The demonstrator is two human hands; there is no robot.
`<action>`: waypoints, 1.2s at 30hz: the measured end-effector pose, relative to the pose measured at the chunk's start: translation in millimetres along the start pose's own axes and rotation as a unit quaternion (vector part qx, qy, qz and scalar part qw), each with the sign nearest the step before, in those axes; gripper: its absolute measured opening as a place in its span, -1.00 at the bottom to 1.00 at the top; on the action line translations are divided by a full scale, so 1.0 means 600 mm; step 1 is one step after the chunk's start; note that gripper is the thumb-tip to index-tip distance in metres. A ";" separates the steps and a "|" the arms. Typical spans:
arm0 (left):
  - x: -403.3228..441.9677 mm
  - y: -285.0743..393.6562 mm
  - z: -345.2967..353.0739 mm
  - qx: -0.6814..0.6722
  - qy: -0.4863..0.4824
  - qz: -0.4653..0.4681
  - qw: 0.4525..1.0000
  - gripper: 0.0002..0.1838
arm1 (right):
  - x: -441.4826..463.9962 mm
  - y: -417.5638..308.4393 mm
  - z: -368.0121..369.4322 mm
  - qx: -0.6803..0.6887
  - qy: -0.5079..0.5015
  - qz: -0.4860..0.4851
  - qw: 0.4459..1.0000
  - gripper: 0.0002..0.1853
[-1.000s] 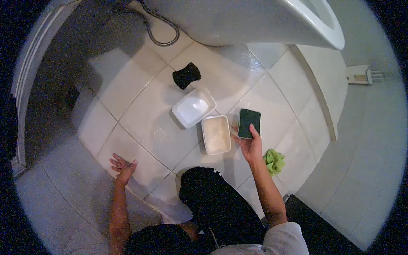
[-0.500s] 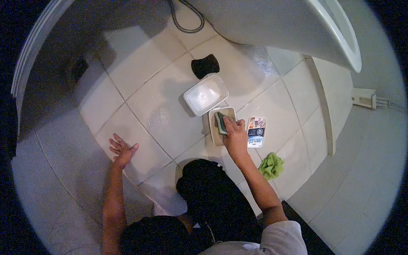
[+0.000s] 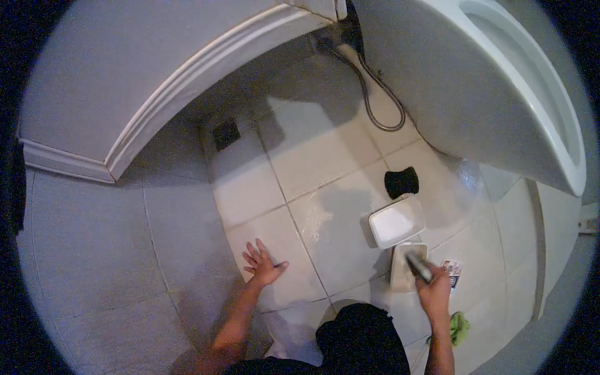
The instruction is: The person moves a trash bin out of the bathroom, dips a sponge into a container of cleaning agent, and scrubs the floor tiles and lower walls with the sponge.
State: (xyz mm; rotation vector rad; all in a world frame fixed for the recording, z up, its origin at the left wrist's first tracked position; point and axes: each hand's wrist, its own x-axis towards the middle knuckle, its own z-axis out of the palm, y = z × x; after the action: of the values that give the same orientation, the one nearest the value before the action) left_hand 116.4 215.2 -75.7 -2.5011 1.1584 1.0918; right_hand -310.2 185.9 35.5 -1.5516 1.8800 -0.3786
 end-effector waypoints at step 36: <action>0.313 0.301 -0.558 -0.170 0.525 0.284 0.785 -0.46 | 0.461 -0.201 0.320 -0.176 0.166 -0.187 0.952 -0.39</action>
State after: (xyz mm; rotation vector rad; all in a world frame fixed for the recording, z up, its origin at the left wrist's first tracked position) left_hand 250.3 -163.7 59.4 -3.2112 2.2411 -0.2629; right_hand -115.5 -72.0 -117.9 -2.2151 1.9747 -0.5185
